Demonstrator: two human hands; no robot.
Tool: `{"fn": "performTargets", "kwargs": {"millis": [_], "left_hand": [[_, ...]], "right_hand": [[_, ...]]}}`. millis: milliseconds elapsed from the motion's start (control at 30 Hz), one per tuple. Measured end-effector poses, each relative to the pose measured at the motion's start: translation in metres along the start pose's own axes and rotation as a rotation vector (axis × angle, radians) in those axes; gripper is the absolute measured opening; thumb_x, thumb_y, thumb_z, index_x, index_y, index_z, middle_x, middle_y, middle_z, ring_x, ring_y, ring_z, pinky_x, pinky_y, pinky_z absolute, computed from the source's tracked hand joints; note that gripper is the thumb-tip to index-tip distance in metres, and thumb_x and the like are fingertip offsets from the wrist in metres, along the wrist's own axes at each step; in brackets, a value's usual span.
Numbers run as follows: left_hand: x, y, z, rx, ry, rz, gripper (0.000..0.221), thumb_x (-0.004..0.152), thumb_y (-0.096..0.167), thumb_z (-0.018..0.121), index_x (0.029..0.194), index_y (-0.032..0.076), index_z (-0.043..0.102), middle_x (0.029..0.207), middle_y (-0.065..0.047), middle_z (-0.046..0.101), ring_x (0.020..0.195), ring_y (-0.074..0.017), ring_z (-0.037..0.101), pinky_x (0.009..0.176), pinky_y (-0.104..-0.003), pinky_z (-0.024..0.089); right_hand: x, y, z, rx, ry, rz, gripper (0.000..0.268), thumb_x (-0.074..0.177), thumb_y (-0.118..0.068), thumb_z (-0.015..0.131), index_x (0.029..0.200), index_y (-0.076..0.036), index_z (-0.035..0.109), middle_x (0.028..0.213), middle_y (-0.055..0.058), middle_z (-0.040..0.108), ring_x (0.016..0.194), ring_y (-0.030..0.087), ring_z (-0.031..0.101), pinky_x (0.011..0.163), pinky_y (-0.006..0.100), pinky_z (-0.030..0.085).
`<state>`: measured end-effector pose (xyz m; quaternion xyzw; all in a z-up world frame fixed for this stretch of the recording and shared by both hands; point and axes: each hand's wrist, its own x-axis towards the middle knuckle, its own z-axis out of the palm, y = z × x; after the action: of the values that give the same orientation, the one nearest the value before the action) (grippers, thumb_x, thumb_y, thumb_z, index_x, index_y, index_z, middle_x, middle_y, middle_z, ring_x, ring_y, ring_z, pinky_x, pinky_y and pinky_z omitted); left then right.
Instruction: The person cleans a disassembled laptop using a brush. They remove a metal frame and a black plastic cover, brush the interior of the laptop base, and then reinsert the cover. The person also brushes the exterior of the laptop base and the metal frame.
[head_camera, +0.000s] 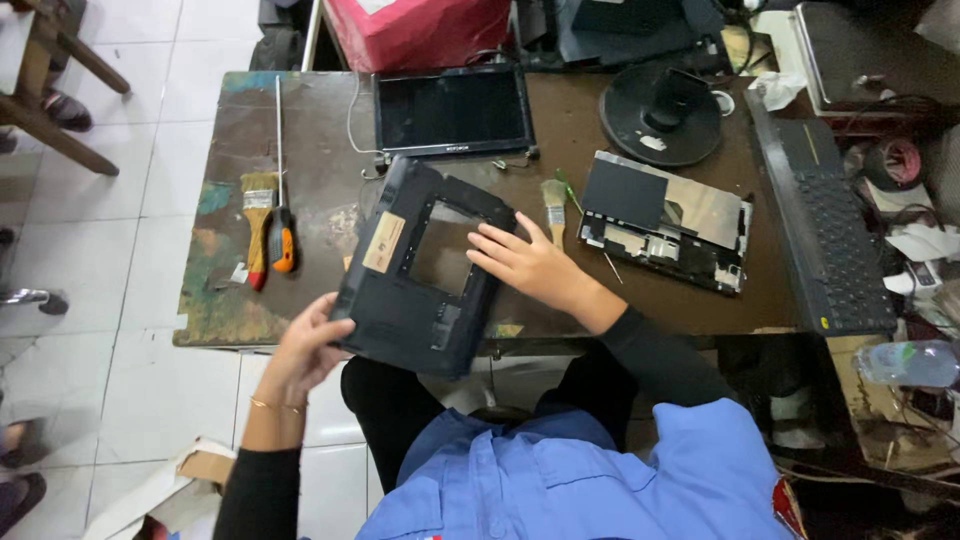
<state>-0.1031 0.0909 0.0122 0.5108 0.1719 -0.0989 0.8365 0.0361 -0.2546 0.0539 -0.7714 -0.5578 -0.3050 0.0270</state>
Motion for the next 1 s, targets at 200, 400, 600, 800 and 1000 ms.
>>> {"fn": "performTargets", "kwargs": {"millis": [200, 400, 600, 800, 1000], "left_hand": [[-0.028, -0.019, 0.062, -0.138, 0.043, 0.027, 0.056, 0.080, -0.008, 0.063, 0.133, 0.007, 0.054, 0.105, -0.007, 0.065, 0.088, -0.0196, 0.069, 0.078, -0.039, 0.061], [-0.010, -0.050, 0.061, -0.119, 0.101, 0.090, 0.045, 0.079, -0.009, 0.066, 0.121, 0.003, 0.054, 0.095, -0.013, 0.067, 0.078, -0.0241, 0.071, 0.066, -0.039, 0.063], [-0.007, -0.044, 0.069, -0.010, 0.172, 0.210, 0.041, 0.078, -0.007, 0.073, 0.115, -0.003, 0.055, 0.091, -0.015, 0.069, 0.075, -0.0219, 0.070, 0.063, -0.036, 0.062], [-0.007, -0.050, 0.067, 0.077, 0.239, 0.268, 0.034, 0.081, -0.002, 0.073, 0.110, -0.004, 0.056, 0.087, -0.014, 0.068, 0.073, -0.0187, 0.068, 0.062, -0.033, 0.060], [-0.007, -0.063, 0.069, 0.180, 0.261, 0.315, 0.030, 0.082, 0.002, 0.074, 0.107, -0.001, 0.057, 0.088, -0.013, 0.069, 0.075, -0.0173, 0.068, 0.061, -0.032, 0.058]], "right_hand": [[0.000, -0.011, 0.011, 0.285, -0.099, 0.194, 0.039, 0.095, -0.004, 0.045, 0.134, -0.007, 0.052, 0.144, 0.015, 0.048, 0.134, 0.031, 0.046, 0.105, 0.055, 0.036], [0.025, -0.071, 0.012, 0.608, -0.214, 0.316, 0.076, 0.086, -0.050, 0.067, 0.141, -0.002, 0.044, 0.138, 0.020, 0.051, 0.131, 0.034, 0.048, 0.113, 0.054, 0.030], [0.019, -0.082, 0.025, 0.654, -0.214, 0.329, 0.067, 0.092, -0.044, 0.062, 0.139, 0.000, 0.046, 0.126, 0.018, 0.055, 0.121, 0.032, 0.055, 0.113, 0.050, 0.030], [0.025, -0.084, 0.014, 0.744, -0.180, 0.350, 0.059, 0.095, -0.034, 0.060, 0.140, 0.001, 0.044, 0.122, 0.020, 0.054, 0.116, 0.037, 0.055, 0.107, 0.051, 0.035], [0.024, -0.083, 0.034, 0.637, -0.106, 0.361, 0.032, 0.098, -0.016, 0.052, 0.128, -0.005, 0.053, 0.105, 0.009, 0.057, 0.095, 0.027, 0.059, 0.082, 0.038, 0.048]]}}
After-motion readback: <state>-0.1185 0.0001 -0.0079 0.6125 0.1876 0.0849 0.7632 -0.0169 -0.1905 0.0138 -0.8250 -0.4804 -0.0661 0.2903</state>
